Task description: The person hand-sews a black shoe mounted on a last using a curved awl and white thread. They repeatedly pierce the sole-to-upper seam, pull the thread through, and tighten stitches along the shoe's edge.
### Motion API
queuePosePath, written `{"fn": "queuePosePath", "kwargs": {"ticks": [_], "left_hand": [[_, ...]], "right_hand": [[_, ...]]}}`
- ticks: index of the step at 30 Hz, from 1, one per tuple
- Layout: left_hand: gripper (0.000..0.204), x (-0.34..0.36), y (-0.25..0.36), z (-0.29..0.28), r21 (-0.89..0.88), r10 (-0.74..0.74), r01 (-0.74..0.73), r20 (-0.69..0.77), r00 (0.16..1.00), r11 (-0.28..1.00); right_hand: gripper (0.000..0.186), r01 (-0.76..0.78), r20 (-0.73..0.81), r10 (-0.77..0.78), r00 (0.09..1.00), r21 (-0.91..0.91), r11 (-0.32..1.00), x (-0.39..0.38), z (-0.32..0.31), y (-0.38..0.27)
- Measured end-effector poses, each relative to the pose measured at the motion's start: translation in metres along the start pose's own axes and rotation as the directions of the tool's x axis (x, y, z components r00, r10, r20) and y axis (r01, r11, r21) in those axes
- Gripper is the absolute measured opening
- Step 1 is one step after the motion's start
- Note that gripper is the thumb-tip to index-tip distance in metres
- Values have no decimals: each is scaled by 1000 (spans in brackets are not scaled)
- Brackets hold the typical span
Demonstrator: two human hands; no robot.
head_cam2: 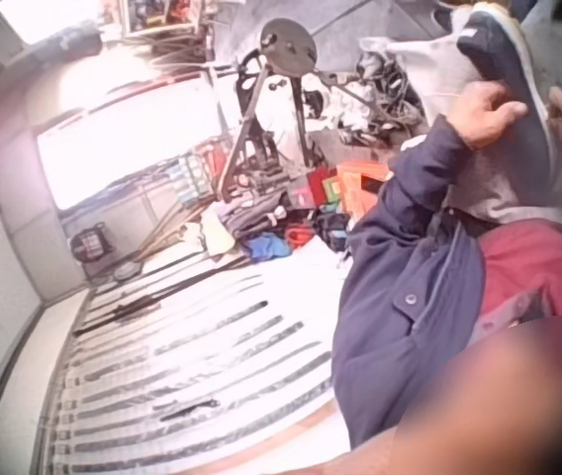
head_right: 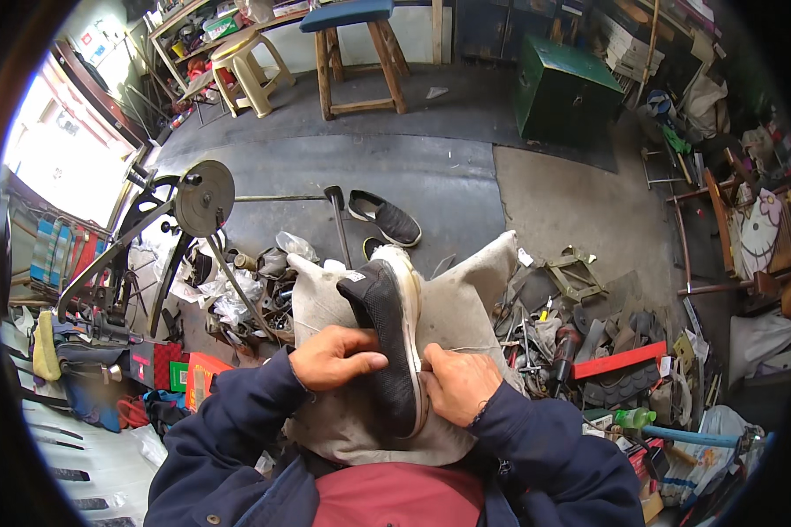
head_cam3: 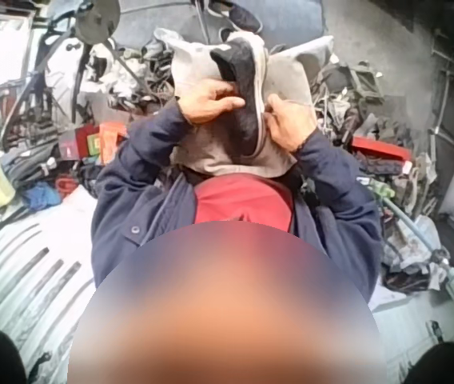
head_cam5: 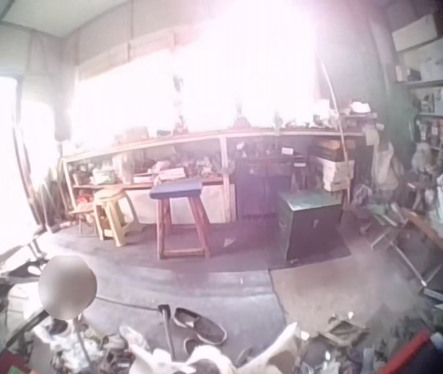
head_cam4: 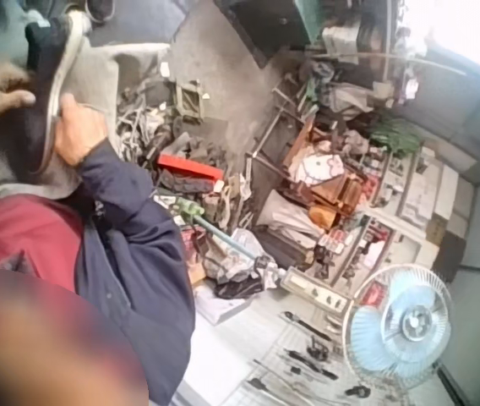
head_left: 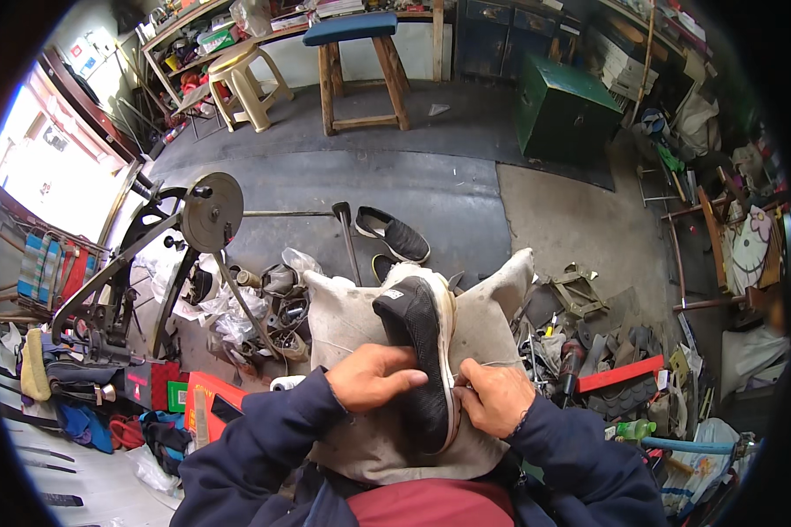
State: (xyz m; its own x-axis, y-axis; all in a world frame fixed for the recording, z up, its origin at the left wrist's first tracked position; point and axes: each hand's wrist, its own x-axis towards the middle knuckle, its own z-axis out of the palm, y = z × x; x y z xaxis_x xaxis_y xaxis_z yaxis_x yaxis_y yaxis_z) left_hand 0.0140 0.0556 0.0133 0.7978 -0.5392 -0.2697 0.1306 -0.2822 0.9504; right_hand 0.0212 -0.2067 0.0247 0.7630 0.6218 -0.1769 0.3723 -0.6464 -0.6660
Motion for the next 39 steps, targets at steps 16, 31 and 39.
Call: {"fn": "queuePosePath", "kwargs": {"ticks": [16, 31, 39], "left_hand": [[47, -2, -2, 9, 288, -102, 76, 73, 992, 955], [35, -2, -8, 22, -15, -105, 105, 10, 994, 994], [56, 2, -18, 30, -294, 45, -70, -92, 995, 953]], "right_hand": [[40, -75, 46, 63, 997, 358, 931, -1, 1, 18], [64, -177, -78, 160, 984, -320, 931, -28, -9, 43], [58, -194, 117, 186, 976, 857, 478, -74, 0, 44]]}}
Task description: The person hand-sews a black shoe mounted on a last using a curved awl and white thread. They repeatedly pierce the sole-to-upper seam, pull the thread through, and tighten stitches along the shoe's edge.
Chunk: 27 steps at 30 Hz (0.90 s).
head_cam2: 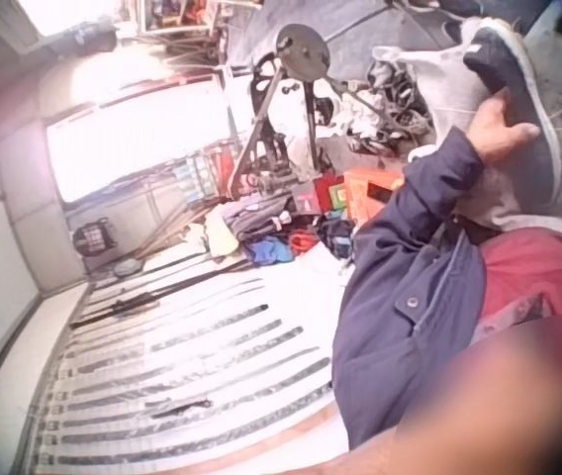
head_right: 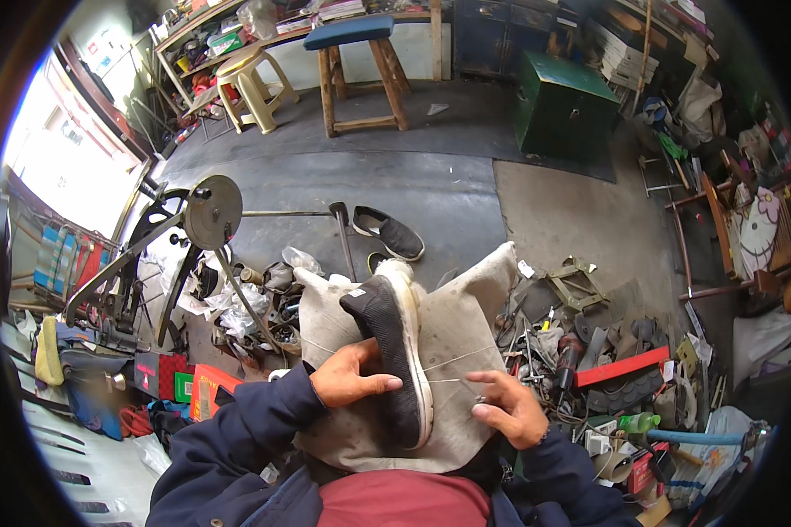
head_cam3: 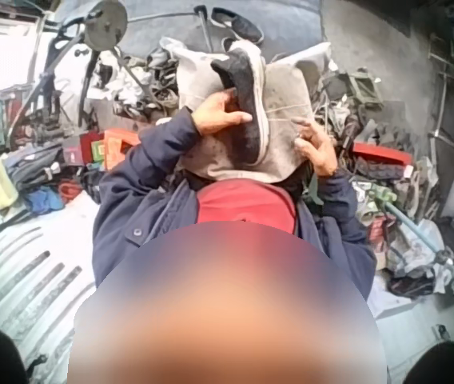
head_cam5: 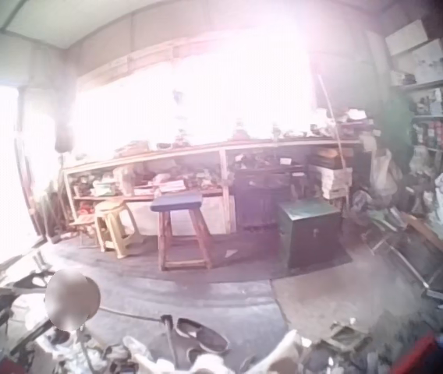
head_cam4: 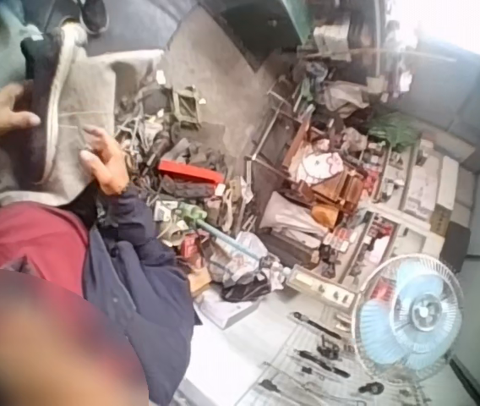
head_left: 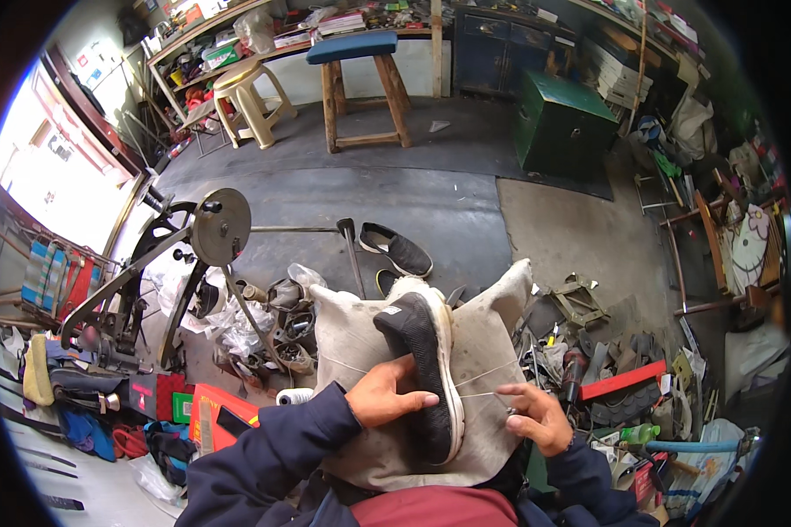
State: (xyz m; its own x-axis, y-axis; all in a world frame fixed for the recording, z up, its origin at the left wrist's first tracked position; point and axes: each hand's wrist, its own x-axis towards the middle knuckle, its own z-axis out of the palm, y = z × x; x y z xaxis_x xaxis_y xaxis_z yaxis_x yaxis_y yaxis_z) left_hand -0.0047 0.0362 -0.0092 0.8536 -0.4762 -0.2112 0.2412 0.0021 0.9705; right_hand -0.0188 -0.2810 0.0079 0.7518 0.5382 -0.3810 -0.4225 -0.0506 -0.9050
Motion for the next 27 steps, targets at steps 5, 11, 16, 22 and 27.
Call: {"fn": "queuePosePath", "kwargs": {"ticks": [5, 11, 16, 22, 27], "left_hand": [[63, 5, 5, 1, 345, -86, 59, 63, 994, 937], [48, 9, 13, 4, 396, -244, 220, 12, 970, 892], [41, 24, 9, 16, 437, -236, 243, -72, 969, 866], [40, 31, 3, 19, 347, -291, 314, -119, 949, 884], [38, 31, 4, 21, 297, -306, 331, -128, 943, 896]], "right_hand": [[62, -115, 275, 23, 961, 326, 938, 31, 50, -9], [25, 92, -120, -31, 992, 541, 836, 21, 22, -1], [28, 206, -153, -262, 953, -308, 929, -4, 35, 25], [39, 290, -249, -407, 879, -398, 870, -3, 45, 53], [42, 369, -298, -438, 848, -263, 892, 1, 44, 62]]}}
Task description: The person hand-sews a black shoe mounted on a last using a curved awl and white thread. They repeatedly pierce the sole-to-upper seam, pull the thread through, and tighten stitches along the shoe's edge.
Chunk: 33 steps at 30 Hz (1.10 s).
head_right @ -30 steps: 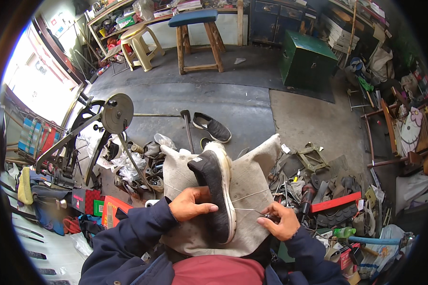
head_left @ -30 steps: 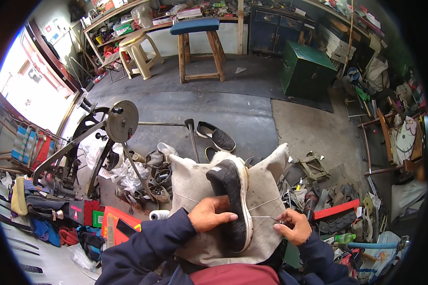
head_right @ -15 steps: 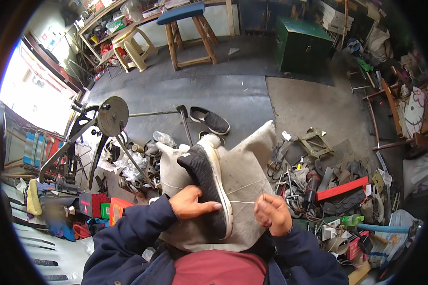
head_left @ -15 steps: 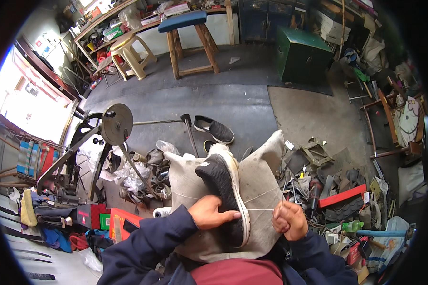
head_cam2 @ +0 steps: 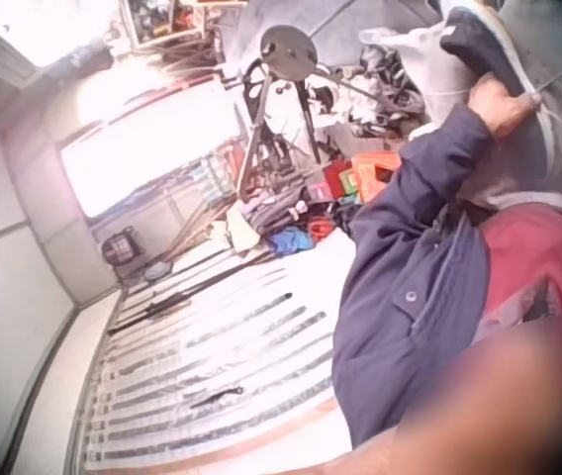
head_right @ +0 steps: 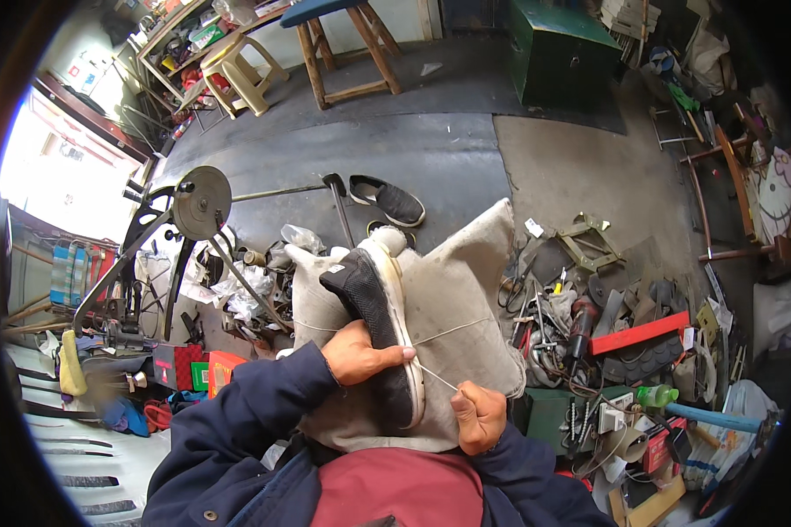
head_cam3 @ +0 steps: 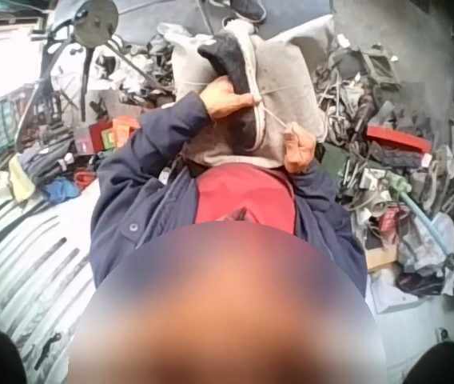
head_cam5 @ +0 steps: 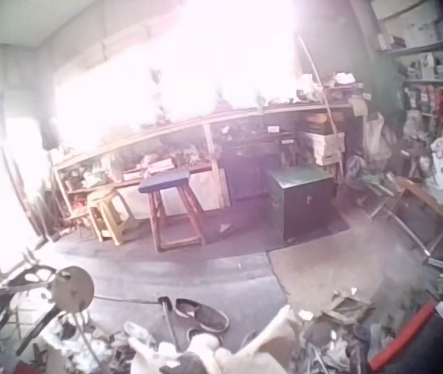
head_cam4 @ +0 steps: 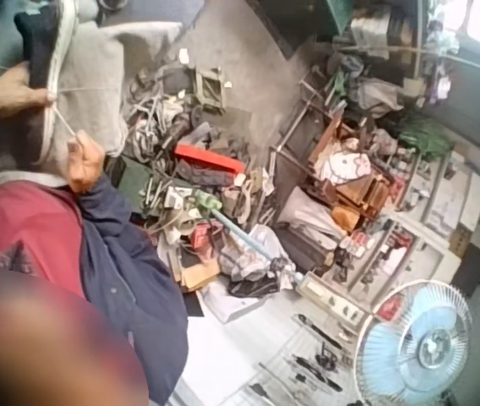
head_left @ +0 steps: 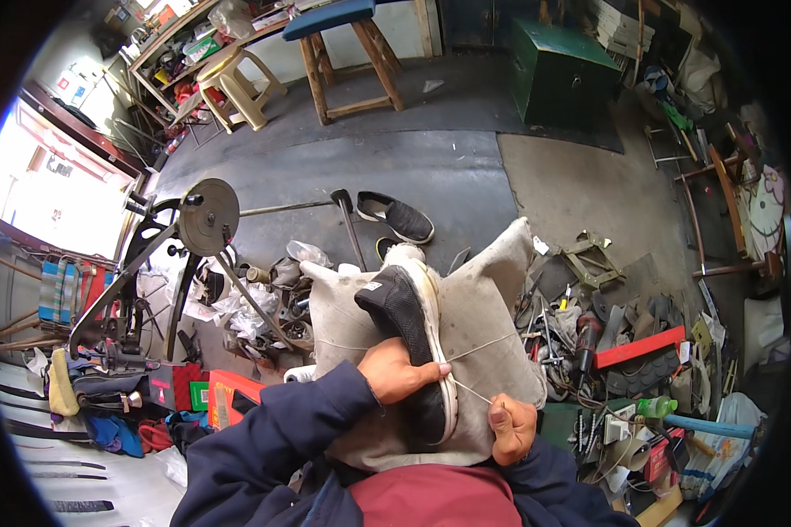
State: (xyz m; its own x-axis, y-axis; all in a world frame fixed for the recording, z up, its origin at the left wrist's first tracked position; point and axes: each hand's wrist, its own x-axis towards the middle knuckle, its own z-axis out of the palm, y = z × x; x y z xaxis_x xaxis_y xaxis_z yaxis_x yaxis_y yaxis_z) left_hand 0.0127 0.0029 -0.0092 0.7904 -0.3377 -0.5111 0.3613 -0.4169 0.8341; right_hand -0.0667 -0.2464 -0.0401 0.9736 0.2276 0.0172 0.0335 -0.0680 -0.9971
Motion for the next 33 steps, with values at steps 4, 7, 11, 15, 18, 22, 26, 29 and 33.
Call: {"fn": "queuePosePath", "kwargs": {"ticks": [4, 7, 11, 15, 18, 22, 26, 29, 33], "left_hand": [[40, -5, 12, -6, 39, 25, -26, 21, 999, 999], [43, -5, 25, -20, 210, -37, 26, 48, 998, 977], [48, -3, 32, -34, 313, 41, -30, -27, 999, 949], [50, -12, 21, -56, 401, 235, -167, -127, 964, 901], [45, -25, 9, -76, 173, 191, -152, -230, 954, 973], [35, -29, -4, -61, -596, 201, -355, -310, 929, 720], [40, -13, -12, -55, -757, 242, -465, -397, 885, 459], [42, -9, -12, -96, -636, 199, -638, -623, 757, 435], [43, -20, -6, -108, -387, 235, -771, -798, 555, 505]], "right_hand": [[40, 0, 34, 7, 999, -180, 984, 16, -5, -20], [42, 110, 88, -84, 993, -351, 930, 46, -4, -38], [48, 217, 168, -148, 975, -548, 808, 83, 14, -45], [48, 188, 162, -113, 980, -582, 791, 88, 24, -40], [48, 150, 133, -91, 987, -544, 826, 85, 25, -37], [47, 175, 128, -124, 984, -562, 808, 86, 27, -38], [47, 157, 114, -112, 987, -560, 813, 87, 29, -40], [51, 160, 97, -128, 987, -574, 803, 86, 30, -37], [55, 148, 84, -122, 989, -563, 813, 85, 31, -32]]}}
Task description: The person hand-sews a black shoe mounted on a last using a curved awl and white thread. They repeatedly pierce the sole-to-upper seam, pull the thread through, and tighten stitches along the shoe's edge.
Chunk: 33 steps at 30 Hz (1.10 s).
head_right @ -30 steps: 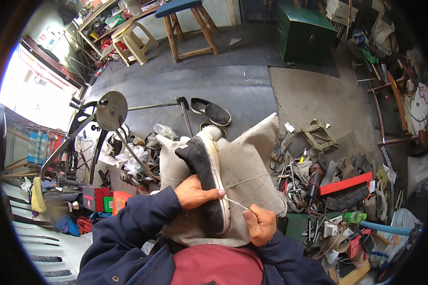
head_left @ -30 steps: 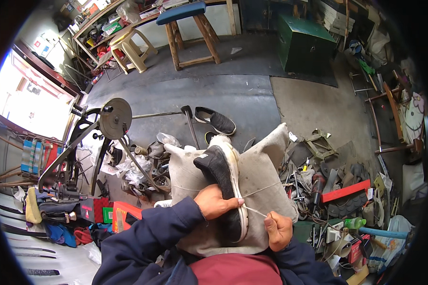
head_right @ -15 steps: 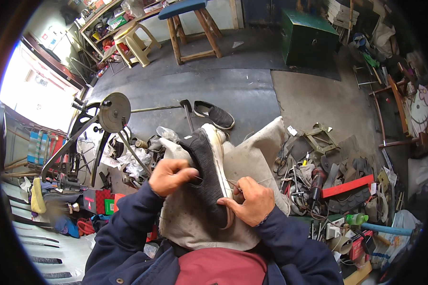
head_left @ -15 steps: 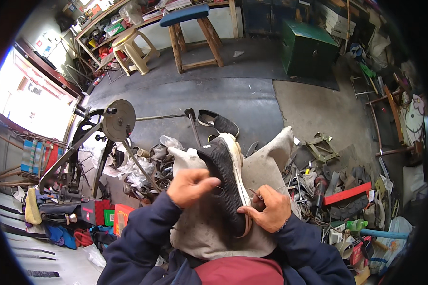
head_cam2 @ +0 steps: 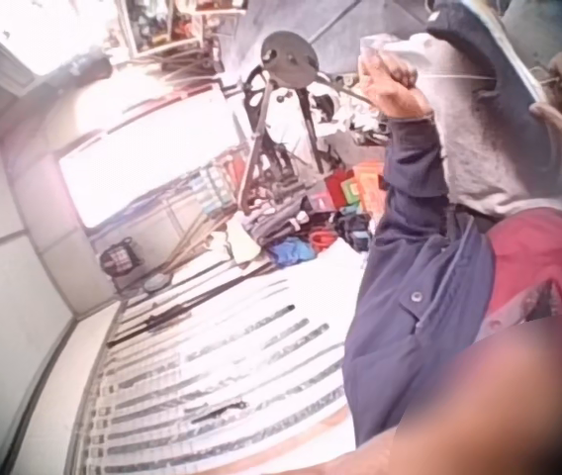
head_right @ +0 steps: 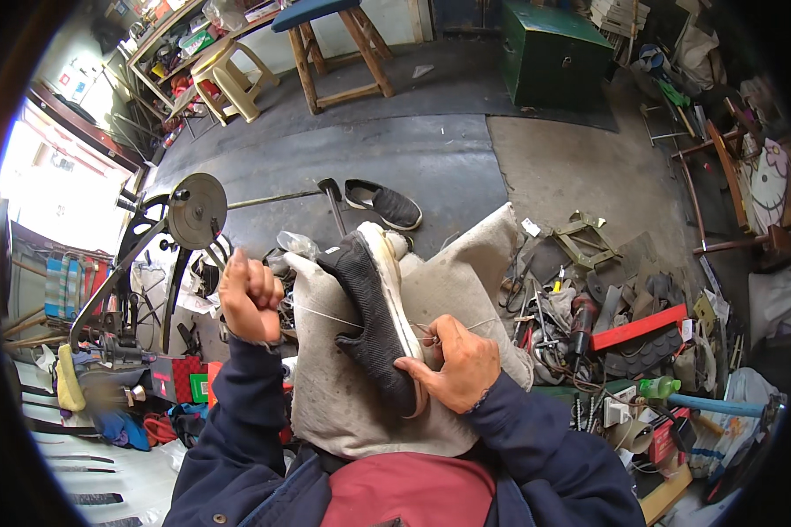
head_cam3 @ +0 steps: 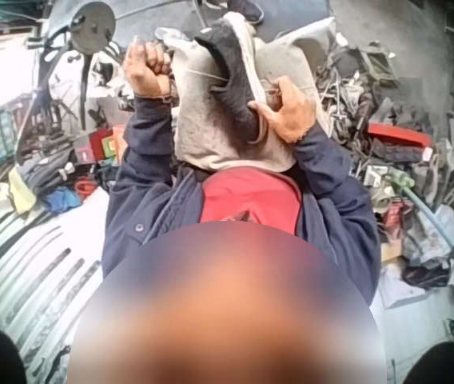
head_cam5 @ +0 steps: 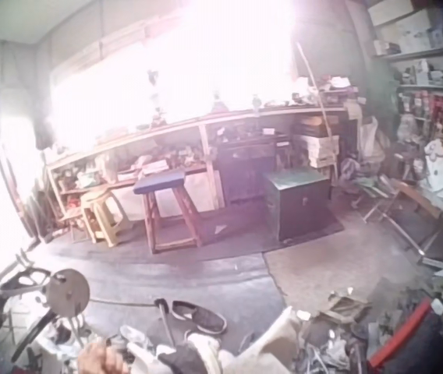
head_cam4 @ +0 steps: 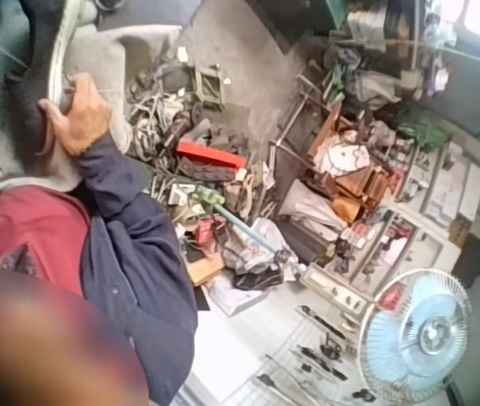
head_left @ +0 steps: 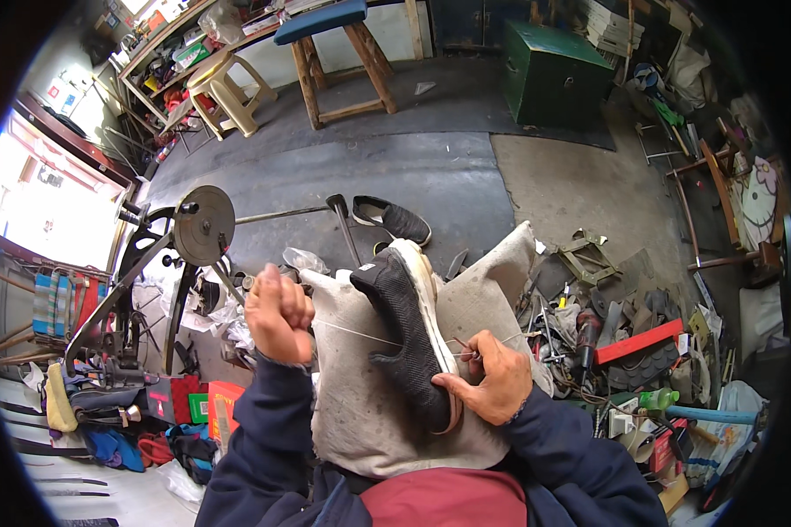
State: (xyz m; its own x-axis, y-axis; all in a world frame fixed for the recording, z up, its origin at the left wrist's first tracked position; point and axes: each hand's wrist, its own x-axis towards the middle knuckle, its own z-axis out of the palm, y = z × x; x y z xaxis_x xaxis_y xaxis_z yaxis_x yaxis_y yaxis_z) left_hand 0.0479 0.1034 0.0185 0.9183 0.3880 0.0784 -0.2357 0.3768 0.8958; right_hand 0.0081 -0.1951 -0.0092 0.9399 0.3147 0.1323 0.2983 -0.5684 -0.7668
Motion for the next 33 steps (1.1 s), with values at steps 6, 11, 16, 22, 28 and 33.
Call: {"fn": "queuePosePath", "kwargs": {"ticks": [6, 11, 16, 22, 28, 33], "left_hand": [[6, -66, -8, 51, 561, 108, -592, 667, 737, 579], [18, -71, -16, 68, 585, -18, -706, 775, 632, 399], [13, -71, -19, 60, 612, -19, -656, 737, 675, 441], [8, -75, -24, 64, 684, 1, -508, 596, 803, 524], [7, -76, -24, 62, 736, -32, -428, 519, 854, 524], [8, -75, -28, 64, 734, -44, -413, 514, 857, 540]], "right_hand": [[36, -88, 71, 72, 995, 252, 964, -2, -11, 0], [22, 58, 189, -145, 971, 404, 913, -11, -23, -5], [28, -371, 363, 247, 899, 328, 869, -15, -24, -7], [18, -57, 177, 15, 984, 235, 970, -6, -24, 1], [35, 83, -27, 572, 820, 994, -72, -3, -60, 57], [26, -119, -90, 705, 703, 963, 241, -15, -47, 58]]}}
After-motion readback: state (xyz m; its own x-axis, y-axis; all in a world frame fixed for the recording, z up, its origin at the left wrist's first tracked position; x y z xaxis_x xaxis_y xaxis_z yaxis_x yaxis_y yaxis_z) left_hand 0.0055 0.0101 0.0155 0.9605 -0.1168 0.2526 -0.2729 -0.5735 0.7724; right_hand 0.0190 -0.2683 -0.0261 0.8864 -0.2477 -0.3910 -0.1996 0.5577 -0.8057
